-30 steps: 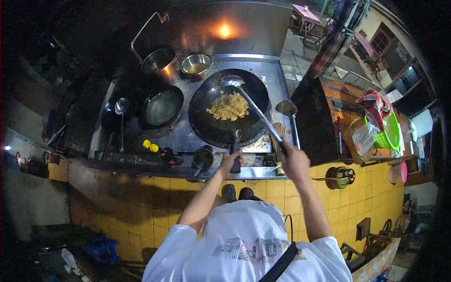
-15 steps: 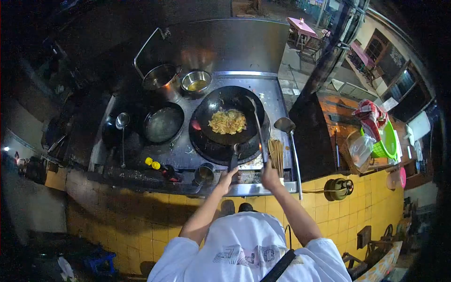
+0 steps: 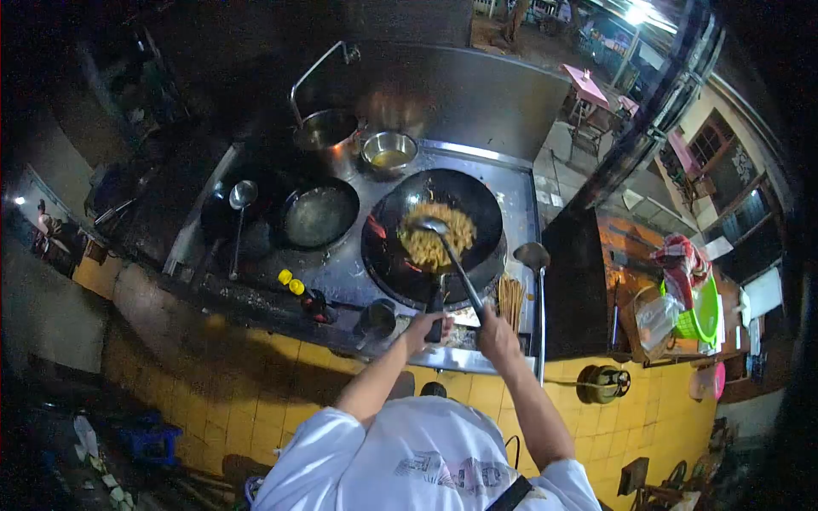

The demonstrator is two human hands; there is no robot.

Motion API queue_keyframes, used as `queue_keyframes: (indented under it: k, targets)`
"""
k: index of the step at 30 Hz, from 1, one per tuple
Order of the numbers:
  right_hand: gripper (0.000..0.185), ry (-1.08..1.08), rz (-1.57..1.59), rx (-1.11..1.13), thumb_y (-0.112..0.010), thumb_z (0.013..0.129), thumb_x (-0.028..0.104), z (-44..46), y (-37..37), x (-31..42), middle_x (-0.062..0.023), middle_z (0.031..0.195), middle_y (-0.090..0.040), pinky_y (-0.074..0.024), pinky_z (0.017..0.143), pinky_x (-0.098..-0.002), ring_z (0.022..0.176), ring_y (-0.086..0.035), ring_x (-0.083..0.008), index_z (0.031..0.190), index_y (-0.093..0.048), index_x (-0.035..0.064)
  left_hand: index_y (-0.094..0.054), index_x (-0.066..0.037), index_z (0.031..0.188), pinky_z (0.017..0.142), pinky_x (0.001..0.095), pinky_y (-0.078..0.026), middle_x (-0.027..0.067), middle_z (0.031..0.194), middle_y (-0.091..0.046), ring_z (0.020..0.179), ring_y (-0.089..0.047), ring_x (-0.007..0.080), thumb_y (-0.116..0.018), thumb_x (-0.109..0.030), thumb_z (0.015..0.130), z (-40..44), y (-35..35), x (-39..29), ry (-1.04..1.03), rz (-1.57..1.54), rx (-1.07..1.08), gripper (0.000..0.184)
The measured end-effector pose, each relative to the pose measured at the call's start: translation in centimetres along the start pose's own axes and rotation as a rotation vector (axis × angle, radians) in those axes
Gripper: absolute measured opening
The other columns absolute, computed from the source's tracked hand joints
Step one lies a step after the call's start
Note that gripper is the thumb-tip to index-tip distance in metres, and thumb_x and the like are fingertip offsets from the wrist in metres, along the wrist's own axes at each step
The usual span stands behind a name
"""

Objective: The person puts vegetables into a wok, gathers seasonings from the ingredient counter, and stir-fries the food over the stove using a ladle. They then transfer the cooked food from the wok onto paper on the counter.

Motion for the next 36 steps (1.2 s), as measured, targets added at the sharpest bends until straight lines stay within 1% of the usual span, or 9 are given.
queue_keyframes:
  k: [4, 6, 16, 20, 23, 27, 28, 32, 36]
  targets:
    - [0.028, 0.054, 0.120, 0.163, -0.062, 0.078, 0.015, -3.9, 11.0, -0.4, -0.0220, 0.084, -0.064, -0.0503, 0.066, -0.0416, 0.078, -0.065, -0.0350, 0.104, -0.062, 0.0058, -0.055, -0.007, 0.077, 0.047, 0.0258, -0.044, 0.0043, 0.060, -0.053, 0.050, -0.053, 0.0141, -0.057, -0.020, 0.087, -6.0, -9.1, -1.6, -0.029, 0.037, -0.310, 0.017]
    - [0.037, -0.063, -0.019, 0.131, -0.063, 0.079, 0.019, -7.3, 15.9, -0.1, -0.0208, 0.085, -0.065, -0.0515, 0.072, -0.0435, 0.084, -0.063, -0.0367, 0.116, -0.060, 0.0148, -0.054, -0.007, 0.073, 0.053, 0.0313, -0.048, 0.0050, 0.064, -0.056, 0.054, -0.054, 0.0159, -0.058, -0.019, 0.086, -9.7, -13.1, -2.6, 0.097, -0.303, -0.024, 0.018]
    - [0.037, 0.013, -0.097, 0.029, -0.061, 0.078, 0.012, -9.3, 13.9, 0.0, -0.0218, 0.078, -0.064, -0.0512, 0.065, -0.0464, 0.075, -0.064, -0.0380, 0.114, -0.058, 0.0138, -0.057, -0.005, 0.075, 0.057, 0.0303, -0.047, 0.0048, 0.062, -0.056, 0.058, -0.056, 0.0165, -0.061, -0.023, 0.083, -12.7, -10.4, 0.3, 0.118, -0.029, -0.316, 0.020]
    - [0.031, 0.047, -0.040, 0.041, -0.057, 0.079, 0.010, -9.0, 13.3, -0.3, -0.0224, 0.079, -0.064, -0.0511, 0.067, -0.0482, 0.077, -0.063, -0.0390, 0.110, -0.058, 0.0118, -0.057, -0.005, 0.080, 0.058, 0.0366, -0.051, 0.0068, 0.069, -0.056, 0.062, -0.058, 0.0184, -0.061, -0.021, 0.084, -16.4, -13.3, -0.6, 0.306, 0.086, -0.100, 0.018]
    - [0.032, 0.109, 0.005, 0.106, -0.055, 0.079, 0.009, -8.7, 12.3, -1.3, -0.0225, 0.078, -0.063, -0.0510, 0.067, -0.0480, 0.077, -0.063, -0.0397, 0.111, -0.057, 0.0107, -0.060, -0.011, 0.077, 0.067, 0.0334, -0.051, 0.0048, 0.075, -0.060, 0.073, -0.059, 0.0182, -0.063, -0.031, 0.082, -10.7, -10.0, -4.6, 0.257, -0.016, 0.123, 0.020]
    - [0.035, -0.054, -0.205, -0.030, -0.051, 0.081, 0.008, -8.2, 9.4, -1.1, -0.0206, 0.074, -0.063, -0.0522, 0.064, -0.0470, 0.072, -0.064, -0.0367, 0.116, -0.055, 0.0128, -0.056, -0.010, 0.079, 0.070, 0.0385, -0.052, 0.0046, 0.082, -0.059, 0.074, -0.060, 0.0181, -0.064, -0.024, 0.082, -10.7, -8.2, -0.3, 0.141, 0.105, -0.227, 0.017]
    - [0.038, 0.096, -0.321, -0.145, -0.044, 0.084, 0.007, -7.8, 7.7, -2.2, -0.0184, 0.070, -0.064, -0.0541, 0.053, -0.0412, 0.064, -0.067, -0.0272, 0.121, -0.052, 0.0126, -0.056, -0.009, 0.080, 0.064, 0.0357, -0.051, 0.0048, 0.078, -0.058, 0.069, -0.058, 0.0176, -0.062, -0.017, 0.082, -12.8, -9.3, 0.1, -0.235, 0.608, 0.052, 0.011]
    - [0.031, 0.116, -0.087, -0.034, -0.048, 0.082, 0.003, -8.6, 12.0, -0.7, -0.0203, 0.072, -0.063, -0.0533, 0.059, -0.0443, 0.068, -0.065, -0.0358, 0.111, -0.055, 0.0085, -0.058, -0.009, 0.085, 0.063, 0.0367, -0.051, 0.0047, 0.077, -0.057, 0.069, -0.057, 0.0171, -0.059, -0.015, 0.082, -16.3, -12.9, -0.7, 0.327, 0.095, -0.139, 0.006]
    - [0.028, 0.154, -0.182, -0.067, -0.050, 0.083, 0.006, -8.2, 9.3, -2.0, -0.0186, 0.071, -0.062, -0.0516, 0.054, -0.0426, 0.063, -0.065, -0.0321, 0.110, -0.057, 0.0064, -0.057, -0.006, 0.098, 0.067, 0.0393, -0.055, 0.0103, 0.087, -0.060, 0.076, -0.062, 0.0260, -0.062, -0.034, 0.083, -9.3, -6.8, -3.7, 0.190, 0.200, -0.207, 0.032]
Point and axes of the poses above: each hand's wrist, its own z-axis towards the middle knuckle, its own y-axis out of the back of the hand, x = y × z, the point moved 3 cm from there along z, towards the middle knuckle
